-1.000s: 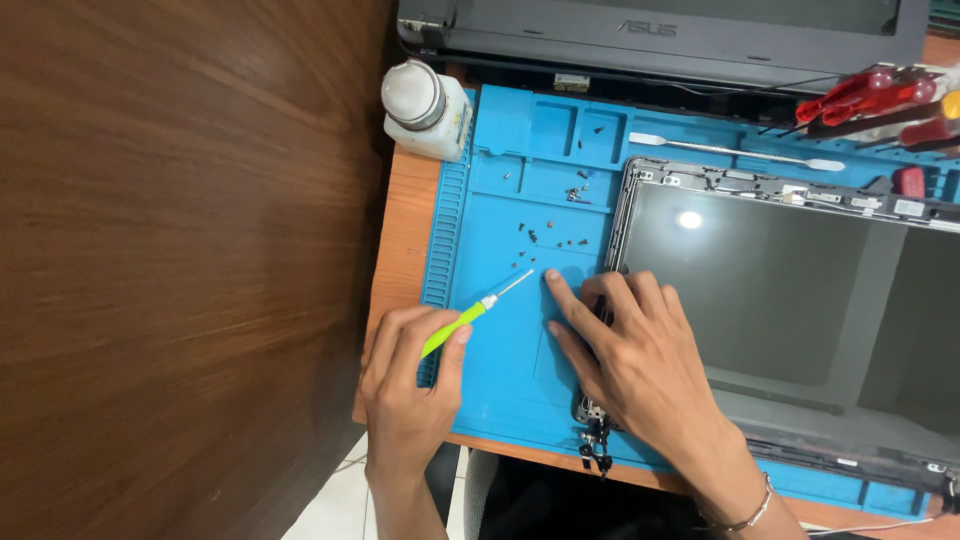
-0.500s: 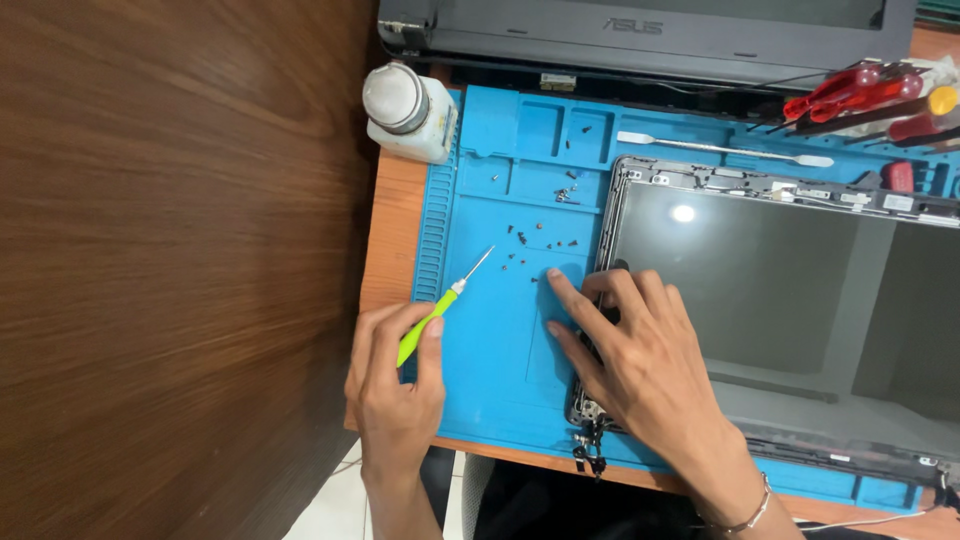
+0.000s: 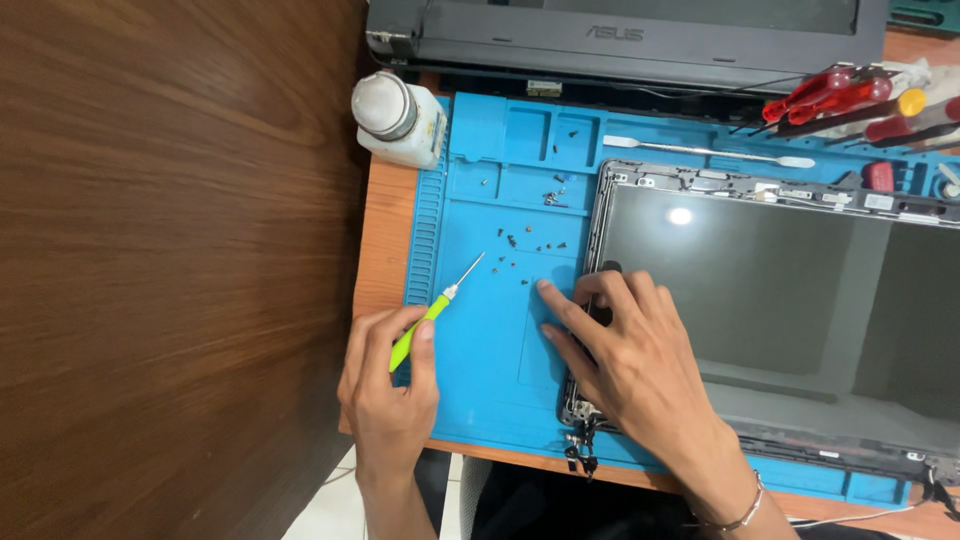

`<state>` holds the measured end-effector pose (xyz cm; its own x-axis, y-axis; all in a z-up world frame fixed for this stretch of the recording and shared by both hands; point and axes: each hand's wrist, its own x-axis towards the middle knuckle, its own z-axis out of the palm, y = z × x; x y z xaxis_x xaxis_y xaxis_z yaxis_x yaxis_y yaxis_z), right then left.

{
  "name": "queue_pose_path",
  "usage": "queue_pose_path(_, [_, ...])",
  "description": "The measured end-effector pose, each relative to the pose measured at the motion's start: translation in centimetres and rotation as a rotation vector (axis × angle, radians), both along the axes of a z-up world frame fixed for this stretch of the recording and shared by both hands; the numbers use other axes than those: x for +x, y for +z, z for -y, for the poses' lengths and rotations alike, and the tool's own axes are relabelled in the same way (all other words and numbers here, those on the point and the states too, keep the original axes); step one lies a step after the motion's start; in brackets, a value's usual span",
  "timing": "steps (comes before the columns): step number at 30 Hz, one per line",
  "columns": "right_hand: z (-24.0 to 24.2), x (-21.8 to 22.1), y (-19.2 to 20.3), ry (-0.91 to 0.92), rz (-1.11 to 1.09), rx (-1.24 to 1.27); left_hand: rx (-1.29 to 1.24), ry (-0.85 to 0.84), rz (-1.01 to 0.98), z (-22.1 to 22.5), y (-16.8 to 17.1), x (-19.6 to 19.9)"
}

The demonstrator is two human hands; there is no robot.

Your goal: The person uses a screwdriver to remove screws from the bottom of a laptop screen panel, lifts the bezel from the frame, and fits it onto a new laptop screen.

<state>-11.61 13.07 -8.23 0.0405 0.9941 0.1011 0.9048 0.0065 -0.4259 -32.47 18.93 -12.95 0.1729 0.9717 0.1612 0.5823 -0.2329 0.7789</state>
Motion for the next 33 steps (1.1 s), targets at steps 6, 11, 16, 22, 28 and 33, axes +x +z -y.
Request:
queue_pose_path(6, [-0.1, 0.0, 0.0, 0.019, 0.032, -0.023, 0.024, 0.001, -0.030, 0.1, 0.2, 0.3])
queue_pose_path(11, [-0.9, -0.7, 0.0, 0.105, 0.061, -0.036, 0.011, 0.016, -0.032, 0.2, 0.6, 0.4])
queue_pose_path(16, [-1.8, -1.1, -0.5, 0.145, 0.092, -0.048, -0.013, 0.019, -0.026, 0.0, 0.7, 0.4])
queue_pose_path(22, [-1.6, -1.2, -0.9, 0.126, 0.114, -0.068, 0.002, -0.013, -0.023, -0.1, 0.3, 0.1])
queue_pose_path(28, [-1.5, -1.1, -0.8, 0.118, 0.102, -0.056, 0.001, -0.013, -0.036, -0.2, 0.4, 0.1])
queue_pose_path(33, [-0.9, -0.7, -0.4, 0.105, 0.068, -0.038, 0.004, -0.004, -0.037, 0.0, 0.7, 0.2])
